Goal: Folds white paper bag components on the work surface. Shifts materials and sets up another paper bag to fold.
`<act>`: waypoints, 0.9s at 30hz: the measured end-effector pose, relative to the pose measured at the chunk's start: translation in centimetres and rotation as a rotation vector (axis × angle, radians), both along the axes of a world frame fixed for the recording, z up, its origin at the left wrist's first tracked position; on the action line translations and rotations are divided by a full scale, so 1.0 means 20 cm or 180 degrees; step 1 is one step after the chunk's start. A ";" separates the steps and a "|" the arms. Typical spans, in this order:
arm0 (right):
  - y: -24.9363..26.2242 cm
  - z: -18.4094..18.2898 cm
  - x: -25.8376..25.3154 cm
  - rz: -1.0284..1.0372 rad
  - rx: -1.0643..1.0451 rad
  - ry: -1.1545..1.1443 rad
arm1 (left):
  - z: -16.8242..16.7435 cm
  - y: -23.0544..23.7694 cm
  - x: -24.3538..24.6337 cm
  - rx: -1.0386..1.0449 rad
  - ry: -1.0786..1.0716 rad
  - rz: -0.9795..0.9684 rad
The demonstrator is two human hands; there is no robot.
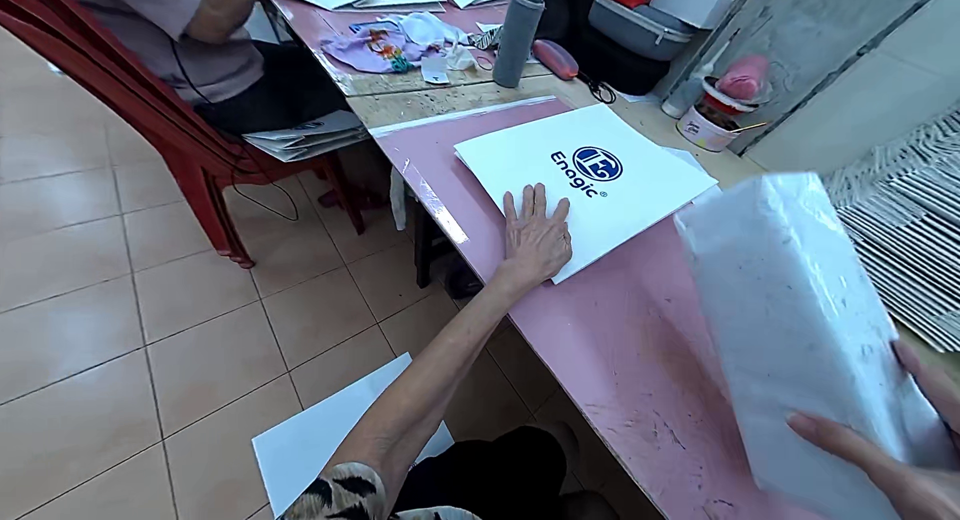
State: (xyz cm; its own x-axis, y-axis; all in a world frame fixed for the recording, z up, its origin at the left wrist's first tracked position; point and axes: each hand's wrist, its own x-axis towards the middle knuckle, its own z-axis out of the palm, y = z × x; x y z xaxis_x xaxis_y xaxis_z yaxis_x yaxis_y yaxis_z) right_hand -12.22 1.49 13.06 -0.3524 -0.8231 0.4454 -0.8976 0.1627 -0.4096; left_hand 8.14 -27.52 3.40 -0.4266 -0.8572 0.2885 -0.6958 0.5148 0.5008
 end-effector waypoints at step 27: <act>-1.14 0.00 0.37 0.0894 -0.0053 0.0333 | -0.23 -0.09 0.23 -0.0060 0.1845 -0.0178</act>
